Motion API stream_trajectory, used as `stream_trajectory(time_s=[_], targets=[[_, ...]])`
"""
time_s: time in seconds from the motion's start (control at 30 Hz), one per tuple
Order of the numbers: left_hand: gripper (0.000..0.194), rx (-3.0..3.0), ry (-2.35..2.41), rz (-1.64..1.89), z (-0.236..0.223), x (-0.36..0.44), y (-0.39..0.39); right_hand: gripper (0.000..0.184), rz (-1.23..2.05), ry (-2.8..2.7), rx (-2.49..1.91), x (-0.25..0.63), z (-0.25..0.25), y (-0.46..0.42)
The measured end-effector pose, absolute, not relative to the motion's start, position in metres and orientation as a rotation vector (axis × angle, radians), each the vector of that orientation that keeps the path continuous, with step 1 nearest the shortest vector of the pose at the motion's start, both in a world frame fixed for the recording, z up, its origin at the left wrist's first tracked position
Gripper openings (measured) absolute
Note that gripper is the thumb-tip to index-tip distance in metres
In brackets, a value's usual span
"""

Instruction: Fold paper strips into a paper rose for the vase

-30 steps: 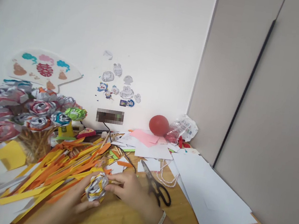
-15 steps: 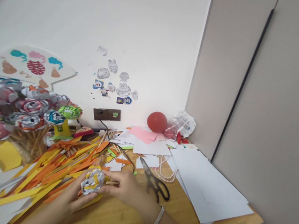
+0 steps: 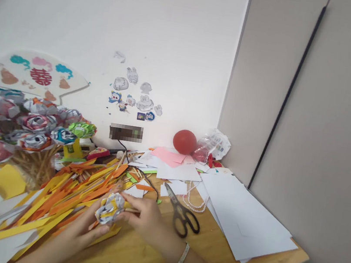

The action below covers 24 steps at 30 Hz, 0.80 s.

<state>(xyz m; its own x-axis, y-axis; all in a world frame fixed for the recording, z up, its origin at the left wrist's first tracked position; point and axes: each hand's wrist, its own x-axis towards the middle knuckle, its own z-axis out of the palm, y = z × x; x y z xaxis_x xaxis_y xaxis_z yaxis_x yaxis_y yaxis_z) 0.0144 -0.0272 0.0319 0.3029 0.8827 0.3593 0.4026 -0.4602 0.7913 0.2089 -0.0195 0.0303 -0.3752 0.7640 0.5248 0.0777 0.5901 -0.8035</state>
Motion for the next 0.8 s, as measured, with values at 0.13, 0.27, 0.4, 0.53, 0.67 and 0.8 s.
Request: stream_trajectory(time_s=[0.13,0.27,0.4,0.53,0.67,0.8], targets=[[0.052,1.948,1.158,1.063,0.035,0.013,-0.025,0.05,0.812,-1.787,-0.684,0.209,0.029,-0.019],[0.048,1.932,1.152,1.138,0.029,0.016,-0.024,0.044,0.621,-1.883,-0.69,0.209,0.028,-0.022],[0.044,2.026,1.129,1.222,0.021,0.018,-0.02,0.043,0.503,-1.905,-0.682,0.208,0.025,-0.019],[0.049,2.114,1.141,1.205,0.012,0.015,-0.012,0.045,0.539,-1.943,-0.728,0.208,0.019,-0.01],[0.057,2.205,1.148,1.168,-0.001,0.012,-0.006,0.044,0.591,-1.946,-0.783,0.205,0.015,-0.007],[0.056,2.186,1.18,1.127,-0.006,0.011,-0.003,0.043,0.595,-1.924,-0.777,0.204,0.017,-0.008]])
